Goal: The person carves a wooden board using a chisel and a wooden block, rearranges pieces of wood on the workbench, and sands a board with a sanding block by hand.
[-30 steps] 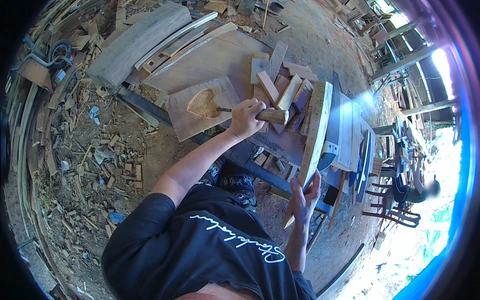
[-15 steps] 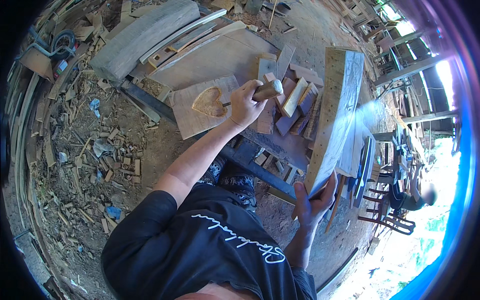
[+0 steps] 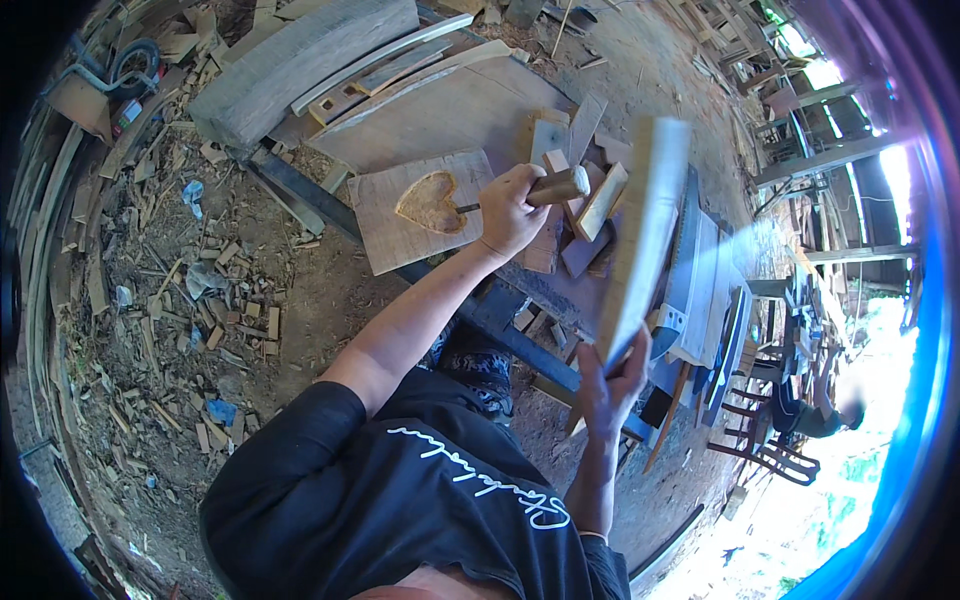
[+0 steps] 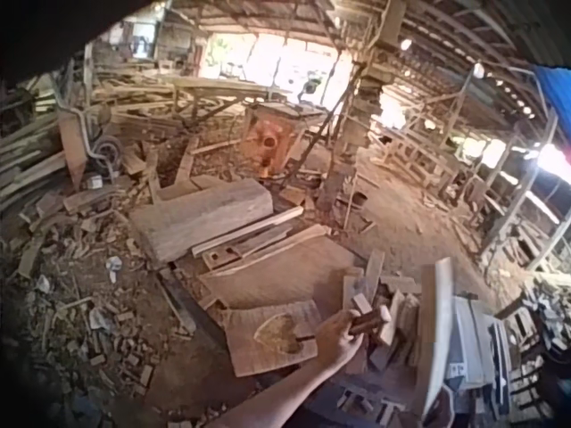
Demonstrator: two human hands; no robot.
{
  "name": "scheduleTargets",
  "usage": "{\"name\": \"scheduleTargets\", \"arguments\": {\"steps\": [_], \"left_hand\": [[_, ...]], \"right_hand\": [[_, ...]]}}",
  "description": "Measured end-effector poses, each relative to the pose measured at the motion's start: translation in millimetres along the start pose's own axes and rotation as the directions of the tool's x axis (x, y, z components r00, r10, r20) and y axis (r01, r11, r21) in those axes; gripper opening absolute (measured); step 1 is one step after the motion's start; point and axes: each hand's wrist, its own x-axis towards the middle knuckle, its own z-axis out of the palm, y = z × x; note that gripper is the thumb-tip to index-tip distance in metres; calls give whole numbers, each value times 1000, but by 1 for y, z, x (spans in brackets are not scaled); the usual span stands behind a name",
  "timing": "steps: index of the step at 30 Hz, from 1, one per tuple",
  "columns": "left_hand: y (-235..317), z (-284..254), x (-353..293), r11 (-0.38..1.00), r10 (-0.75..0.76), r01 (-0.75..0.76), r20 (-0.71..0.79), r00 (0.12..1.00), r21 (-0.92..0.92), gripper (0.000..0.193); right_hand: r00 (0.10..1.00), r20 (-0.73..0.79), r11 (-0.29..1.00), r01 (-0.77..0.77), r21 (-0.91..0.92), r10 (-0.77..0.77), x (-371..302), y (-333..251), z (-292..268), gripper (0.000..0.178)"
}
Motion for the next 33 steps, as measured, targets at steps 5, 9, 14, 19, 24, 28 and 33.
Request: {"name": "scheduleTargets", "arguments": {"steps": [5, 9, 14, 19, 24, 28, 33], "left_hand": [[1, 4, -3, 1000, 9, -10, 75, 997, 18, 26], [1, -1, -4, 998, 37, -41, 84, 996, 52, 28], [2, -4, -4, 997, 70, -71, 63, 996, 26, 30], [1, -3, -1, 998, 59, -59, 8, 998, 38, 32], [-1, -2, 0, 998, 33, -32, -16, 999, 51, 32], [-2, 1, 1, 999, 35, -34, -32, 999, 40, 31], [-2, 0, -3, 999, 34, -34, -12, 999, 4, 28]], "right_hand": [[980, 200, 986, 52, -158, -20, 9, 1, 1, 58], [989, 45, 986, -138, -95, 142, 8, 6, -5, 55], [992, 23, 992, -124, 15, 123, -7, 11, -18, 58], [995, 6, 992, -99, -74, 99, -10, 12, -19, 66], [995, -88, 998, 47, 40, -43, -12, 2, -23, 64], [984, 143, 972, -74, -224, 108, 5, 0, -5, 57], [1000, -29, 999, -7, -38, 6, 4, -1, 2, 59]]}}
